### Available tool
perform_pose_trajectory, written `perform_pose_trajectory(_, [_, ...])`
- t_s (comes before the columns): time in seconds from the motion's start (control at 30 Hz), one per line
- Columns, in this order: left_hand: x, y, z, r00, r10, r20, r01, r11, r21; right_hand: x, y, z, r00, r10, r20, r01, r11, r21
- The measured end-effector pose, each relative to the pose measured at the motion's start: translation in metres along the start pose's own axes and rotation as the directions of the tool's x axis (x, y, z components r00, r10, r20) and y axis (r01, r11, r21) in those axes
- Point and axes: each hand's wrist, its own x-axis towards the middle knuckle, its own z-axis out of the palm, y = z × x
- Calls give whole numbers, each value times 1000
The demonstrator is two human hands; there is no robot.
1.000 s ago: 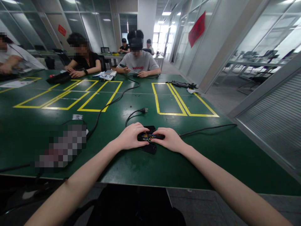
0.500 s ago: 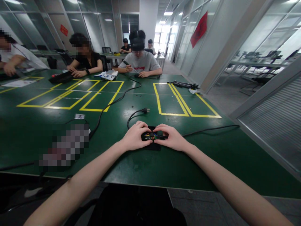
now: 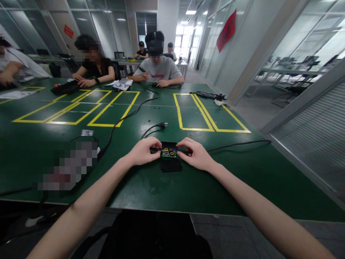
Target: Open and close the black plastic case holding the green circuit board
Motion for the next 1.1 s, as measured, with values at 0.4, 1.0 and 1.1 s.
perform_pose_trajectory(0.4, [-7,25,-11,946,-120,301,221,918,-330,-8,1,-23,967,-104,234,80,991,108])
perform_pose_trajectory(1.0, [-3,6,-4,991,-49,127,53,998,-30,-4,9,-8,990,-23,140,11,996,84])
perform_pose_trajectory(1.1, [-3,6,-3,992,-45,122,48,999,-24,-4,8,-9,990,-57,129,47,996,74])
